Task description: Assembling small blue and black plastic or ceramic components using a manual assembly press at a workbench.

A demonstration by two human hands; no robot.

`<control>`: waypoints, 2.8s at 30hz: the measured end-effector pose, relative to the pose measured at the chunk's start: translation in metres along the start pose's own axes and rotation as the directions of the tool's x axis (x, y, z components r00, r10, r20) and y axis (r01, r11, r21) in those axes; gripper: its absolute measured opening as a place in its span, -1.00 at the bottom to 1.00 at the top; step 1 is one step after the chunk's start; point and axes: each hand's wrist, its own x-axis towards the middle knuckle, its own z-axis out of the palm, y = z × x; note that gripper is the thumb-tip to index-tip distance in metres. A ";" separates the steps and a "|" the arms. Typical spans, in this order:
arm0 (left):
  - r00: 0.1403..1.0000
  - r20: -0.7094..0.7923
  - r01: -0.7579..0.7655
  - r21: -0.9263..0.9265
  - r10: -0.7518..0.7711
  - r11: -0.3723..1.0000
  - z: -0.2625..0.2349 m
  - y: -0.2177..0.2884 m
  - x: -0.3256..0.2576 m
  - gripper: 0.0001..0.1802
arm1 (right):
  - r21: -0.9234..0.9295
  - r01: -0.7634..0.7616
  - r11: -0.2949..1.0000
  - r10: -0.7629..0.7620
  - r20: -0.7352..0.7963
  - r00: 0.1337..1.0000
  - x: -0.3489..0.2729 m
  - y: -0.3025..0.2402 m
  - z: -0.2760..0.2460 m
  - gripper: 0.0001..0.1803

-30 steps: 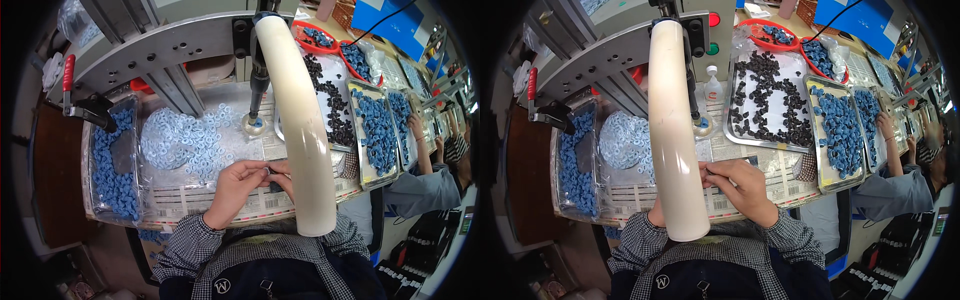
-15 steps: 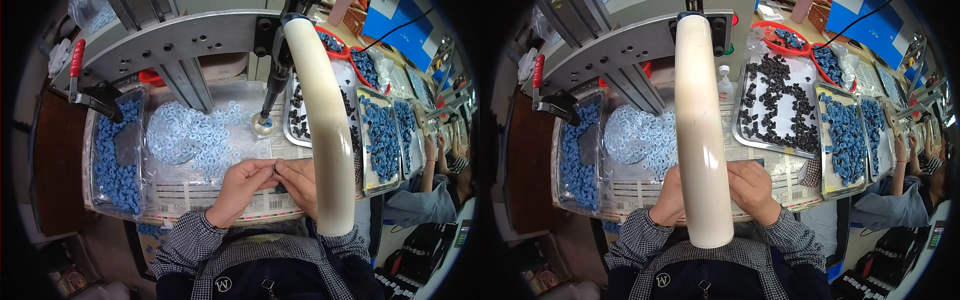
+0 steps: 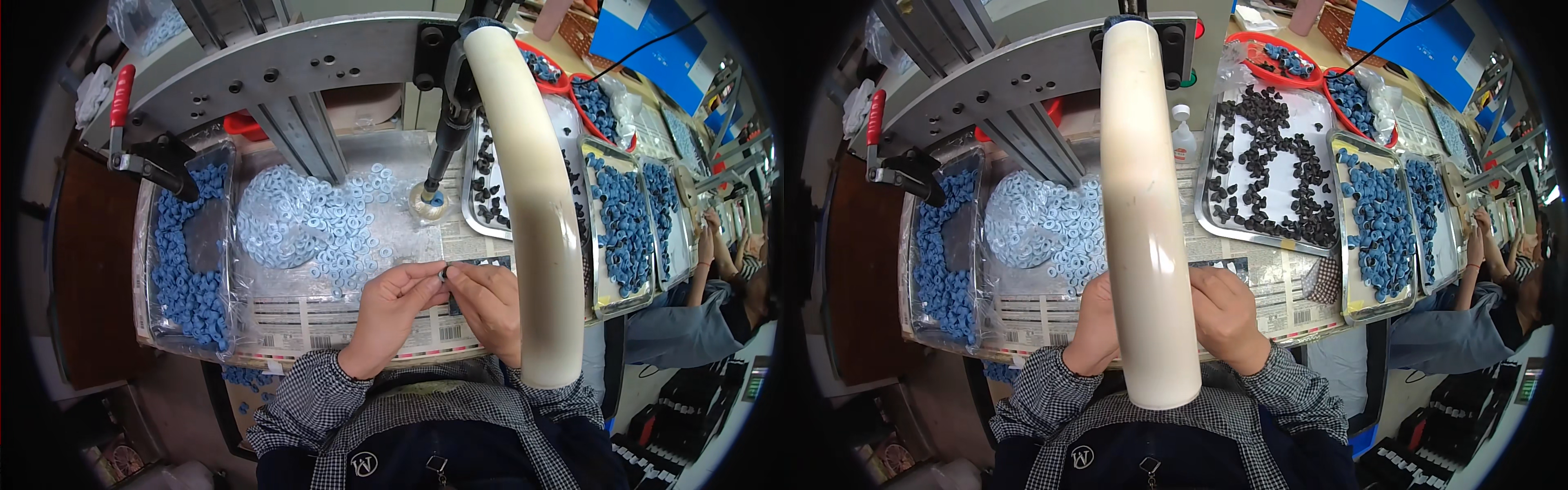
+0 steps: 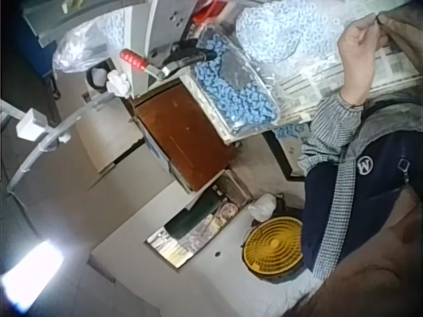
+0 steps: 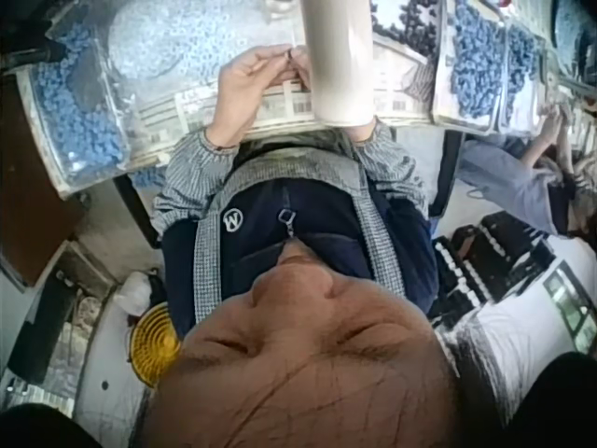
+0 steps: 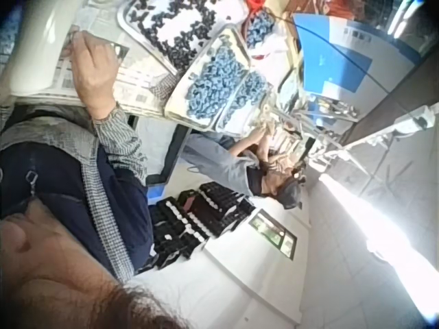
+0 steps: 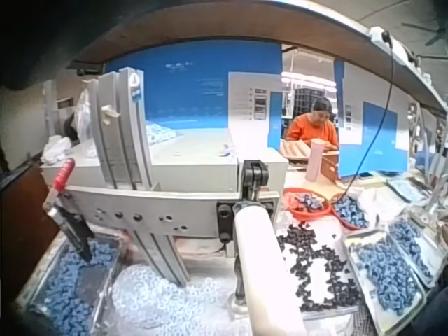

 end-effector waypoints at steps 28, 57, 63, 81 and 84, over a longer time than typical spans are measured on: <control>0.977 -0.127 -0.134 0.269 0.173 0.954 -0.059 0.062 -0.053 -0.80 | 0.334 -0.285 0.899 0.222 0.214 0.951 0.019 -0.015 -0.021 -0.65; 0.905 -0.187 -0.298 0.359 0.382 0.884 -0.106 0.090 -0.055 -0.55 | 0.168 -0.429 0.887 0.401 0.178 0.899 -0.002 0.022 -0.041 -0.75; 0.968 -0.102 -0.231 -0.025 0.228 0.973 -0.071 0.058 -0.041 -0.69 | 0.068 -0.255 0.964 0.239 0.187 0.953 0.003 0.029 -0.060 -0.71; 0.989 0.041 -0.139 -0.007 0.139 0.990 -0.036 -0.012 -0.012 -0.71 | -0.239 0.040 0.970 0.067 0.424 0.903 -0.013 0.042 -0.039 -0.78; 0.980 0.069 -0.194 0.089 0.188 0.977 -0.030 -0.015 -0.010 -0.70 | -0.174 -0.022 0.984 0.085 0.362 0.928 -0.009 0.038 -0.041 -0.76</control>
